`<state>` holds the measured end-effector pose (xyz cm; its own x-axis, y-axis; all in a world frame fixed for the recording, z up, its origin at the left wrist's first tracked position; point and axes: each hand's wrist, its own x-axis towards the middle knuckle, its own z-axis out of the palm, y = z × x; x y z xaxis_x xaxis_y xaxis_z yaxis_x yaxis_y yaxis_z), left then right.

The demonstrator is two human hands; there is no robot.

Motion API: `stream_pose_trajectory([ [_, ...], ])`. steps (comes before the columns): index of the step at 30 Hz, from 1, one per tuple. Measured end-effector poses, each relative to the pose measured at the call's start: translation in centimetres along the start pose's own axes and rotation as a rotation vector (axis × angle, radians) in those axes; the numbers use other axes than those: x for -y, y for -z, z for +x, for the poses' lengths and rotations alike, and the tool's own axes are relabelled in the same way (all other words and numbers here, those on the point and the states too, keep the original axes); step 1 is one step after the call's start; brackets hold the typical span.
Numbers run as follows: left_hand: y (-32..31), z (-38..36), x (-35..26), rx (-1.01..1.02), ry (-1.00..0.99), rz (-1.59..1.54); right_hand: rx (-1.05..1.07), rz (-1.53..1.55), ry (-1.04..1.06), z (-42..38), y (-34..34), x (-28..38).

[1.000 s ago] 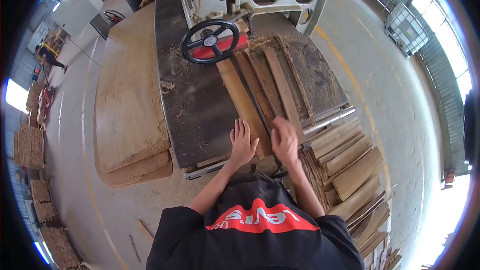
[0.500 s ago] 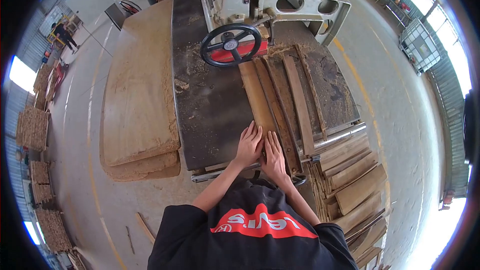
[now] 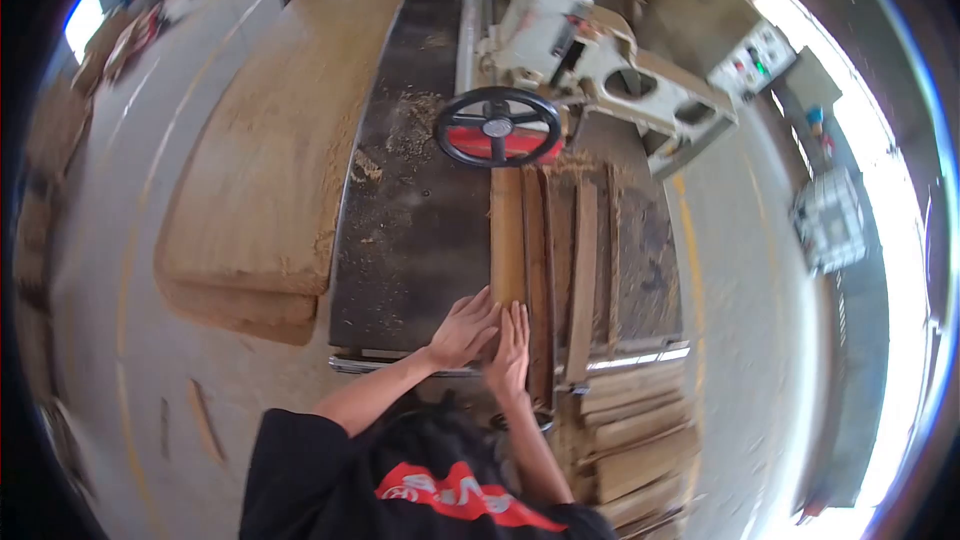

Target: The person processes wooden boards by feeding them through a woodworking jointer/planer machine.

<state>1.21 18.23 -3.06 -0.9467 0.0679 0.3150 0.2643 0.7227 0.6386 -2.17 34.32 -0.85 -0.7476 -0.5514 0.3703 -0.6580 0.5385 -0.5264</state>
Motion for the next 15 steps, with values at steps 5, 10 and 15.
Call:
stream_pose_trajectory([
  [5,1.4,-0.6,0.2,-0.035,0.016,0.018,0.081,-0.066,0.004,1.0,-0.5,1.6],
  [10,0.4,-1.0,0.5,-0.195,0.054,-0.055,0.090,-0.161,0.072,1.1,-1.1,2.2],
  [15,0.0,-1.5,0.8,-0.280,0.105,-0.215,0.111,-0.273,0.039,0.4,-2.3,1.5],
])
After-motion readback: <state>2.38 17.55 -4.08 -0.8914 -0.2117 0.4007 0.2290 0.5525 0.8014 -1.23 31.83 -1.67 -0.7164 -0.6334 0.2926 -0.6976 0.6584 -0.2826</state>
